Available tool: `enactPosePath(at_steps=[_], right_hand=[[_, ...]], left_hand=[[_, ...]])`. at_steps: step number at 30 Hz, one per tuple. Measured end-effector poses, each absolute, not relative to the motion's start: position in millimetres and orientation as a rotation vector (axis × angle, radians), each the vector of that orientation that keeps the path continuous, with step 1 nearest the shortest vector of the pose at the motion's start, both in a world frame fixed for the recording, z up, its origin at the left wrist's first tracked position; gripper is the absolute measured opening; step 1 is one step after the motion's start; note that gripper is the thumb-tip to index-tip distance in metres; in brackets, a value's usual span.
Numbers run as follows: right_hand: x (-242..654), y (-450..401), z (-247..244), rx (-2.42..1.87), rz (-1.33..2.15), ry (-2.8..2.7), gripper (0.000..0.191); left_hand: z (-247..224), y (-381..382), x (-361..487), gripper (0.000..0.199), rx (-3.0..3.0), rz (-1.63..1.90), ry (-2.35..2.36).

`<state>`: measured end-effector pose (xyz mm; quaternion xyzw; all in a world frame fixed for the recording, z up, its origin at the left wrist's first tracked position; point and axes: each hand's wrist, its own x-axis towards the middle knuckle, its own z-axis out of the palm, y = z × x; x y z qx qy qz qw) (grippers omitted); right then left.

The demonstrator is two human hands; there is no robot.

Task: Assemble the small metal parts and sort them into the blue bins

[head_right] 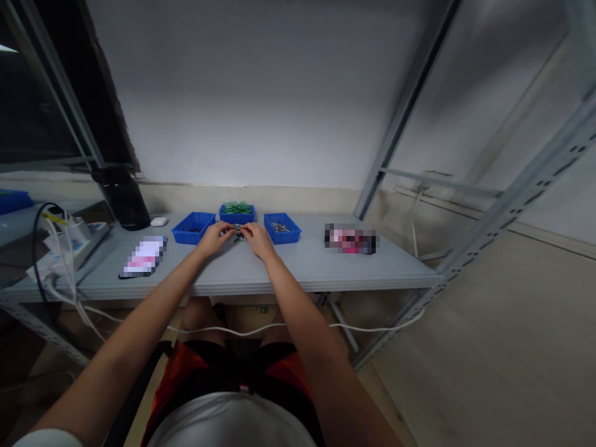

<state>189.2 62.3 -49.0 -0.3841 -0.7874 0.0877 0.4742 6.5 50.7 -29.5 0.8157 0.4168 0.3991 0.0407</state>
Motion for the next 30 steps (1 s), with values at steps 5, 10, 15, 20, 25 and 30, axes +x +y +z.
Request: enactPosePath(at_steps=[5,10,15,20,25,30], right_hand=[[187.8,61.8,-50.9,-0.942,0.240,-1.995,0.016],[186.4,61.4,-53.9,-0.939,0.232,-2.094,0.016],[186.6,61.3,-56.5,-0.936,0.261,-2.122,0.017],[186.6,60.7,-56.5,-0.922,0.323,-2.098,0.018],[187.0,59.3,-52.6,-0.946,0.362,-2.018,0.016],[186.4,57.6,-48.2,-0.988,0.373,-1.898,0.017]], left_hand=[[-27.6,49.1,7.3,0.023,2.524,1.231,1.268],[-28.1,47.2,10.3,0.021,2.623,1.139,1.229],[-28.1,45.0,13.2,0.021,2.688,1.066,1.214],[-28.1,44.9,13.1,0.023,2.670,1.086,1.244],[-29.8,46.9,12.1,0.019,2.546,1.170,1.355],[-33.5,50.7,10.1,0.017,2.498,1.111,1.354]])
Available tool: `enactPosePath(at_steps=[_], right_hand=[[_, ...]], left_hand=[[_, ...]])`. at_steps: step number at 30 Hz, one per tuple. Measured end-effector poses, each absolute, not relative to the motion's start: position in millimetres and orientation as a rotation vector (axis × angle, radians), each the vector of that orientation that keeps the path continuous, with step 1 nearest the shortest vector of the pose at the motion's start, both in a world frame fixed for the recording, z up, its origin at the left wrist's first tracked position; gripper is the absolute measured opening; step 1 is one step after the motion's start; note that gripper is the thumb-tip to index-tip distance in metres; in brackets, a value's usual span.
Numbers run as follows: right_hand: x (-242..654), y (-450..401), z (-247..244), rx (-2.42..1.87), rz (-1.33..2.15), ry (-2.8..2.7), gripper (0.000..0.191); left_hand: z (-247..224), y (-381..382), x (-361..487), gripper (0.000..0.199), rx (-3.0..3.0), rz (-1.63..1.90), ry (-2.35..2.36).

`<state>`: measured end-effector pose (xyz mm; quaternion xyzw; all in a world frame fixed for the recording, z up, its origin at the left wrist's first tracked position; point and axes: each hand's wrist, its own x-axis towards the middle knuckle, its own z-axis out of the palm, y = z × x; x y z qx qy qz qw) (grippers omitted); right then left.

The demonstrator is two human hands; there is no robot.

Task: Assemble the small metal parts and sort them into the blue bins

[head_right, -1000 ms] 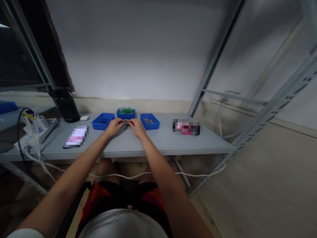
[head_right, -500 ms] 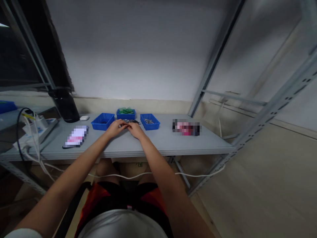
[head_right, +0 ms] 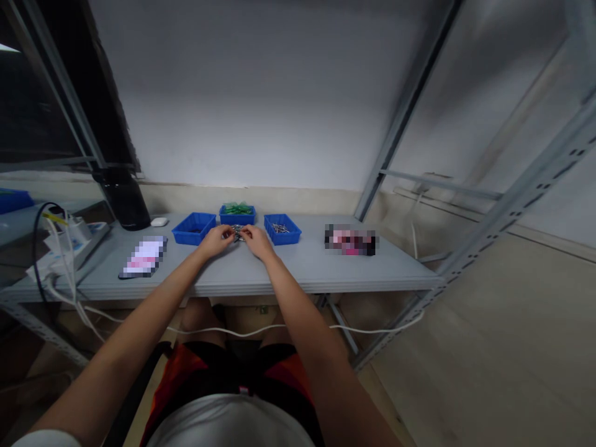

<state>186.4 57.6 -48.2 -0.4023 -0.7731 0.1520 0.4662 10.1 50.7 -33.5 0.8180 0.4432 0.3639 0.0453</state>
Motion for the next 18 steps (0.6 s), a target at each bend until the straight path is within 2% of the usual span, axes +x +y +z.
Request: enactPosePath(at_steps=[8,18], right_hand=[[184,57,-47,-0.931,0.422,-1.846,0.013],[187,59,-46,-0.991,0.441,-1.763,0.021]], left_hand=[[-36,53,11,0.020,2.493,0.972,1.176],[-23,41,9,0.018,2.479,1.269,1.414]])
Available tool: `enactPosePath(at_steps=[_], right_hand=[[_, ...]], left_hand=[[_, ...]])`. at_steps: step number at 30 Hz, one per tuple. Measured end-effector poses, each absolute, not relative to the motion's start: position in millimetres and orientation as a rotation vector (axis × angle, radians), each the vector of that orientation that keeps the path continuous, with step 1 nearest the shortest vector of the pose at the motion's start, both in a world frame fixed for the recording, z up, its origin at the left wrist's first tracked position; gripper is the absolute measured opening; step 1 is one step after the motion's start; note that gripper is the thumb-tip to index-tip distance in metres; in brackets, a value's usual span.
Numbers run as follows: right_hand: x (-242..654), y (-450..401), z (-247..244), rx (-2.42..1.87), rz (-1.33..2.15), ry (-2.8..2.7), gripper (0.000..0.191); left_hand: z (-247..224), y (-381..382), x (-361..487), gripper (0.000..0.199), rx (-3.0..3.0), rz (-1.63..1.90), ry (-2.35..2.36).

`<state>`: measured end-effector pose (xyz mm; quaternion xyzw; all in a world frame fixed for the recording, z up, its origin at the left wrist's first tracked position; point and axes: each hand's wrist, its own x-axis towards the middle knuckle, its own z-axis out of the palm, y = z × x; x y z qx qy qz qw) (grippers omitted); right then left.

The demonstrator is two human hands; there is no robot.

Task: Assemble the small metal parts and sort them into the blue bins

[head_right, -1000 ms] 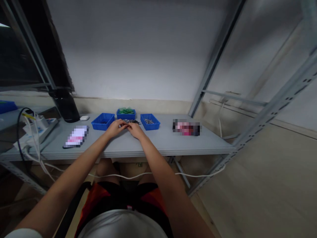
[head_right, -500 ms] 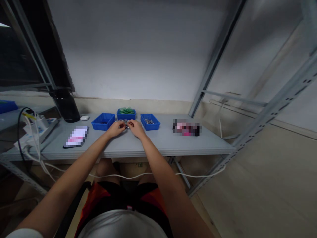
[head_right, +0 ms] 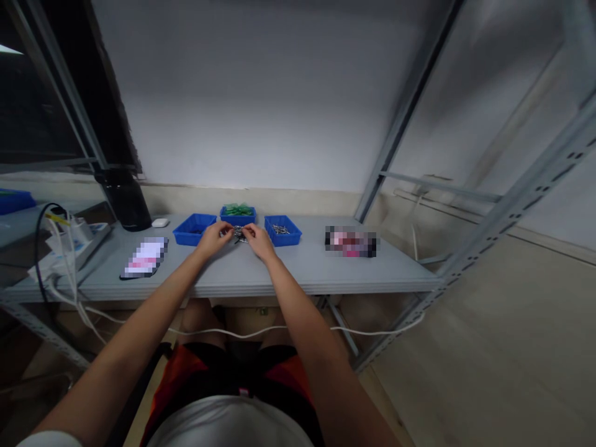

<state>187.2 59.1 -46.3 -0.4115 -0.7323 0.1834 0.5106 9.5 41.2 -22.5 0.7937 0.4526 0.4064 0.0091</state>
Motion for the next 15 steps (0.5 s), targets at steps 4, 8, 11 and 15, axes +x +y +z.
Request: enactPosePath(at_steps=[4,8,11,15], right_hand=[[190,65,-54,-1.128,0.390,-1.801,0.019],[194,69,-63,-1.322,0.277,-1.918,0.019],[195,68,-65,-1.395,0.207,-1.996,0.022],[191,63,-63,-1.386,0.122,-2.094,0.025]], left_hand=[[-14,35,5,0.020,2.384,1.427,1.741],[-9,34,-8,0.022,2.169,1.534,2.150],[-12,35,-22,0.022,1.948,1.544,2.370],[-15,37,-32,0.024,1.826,1.571,2.519]])
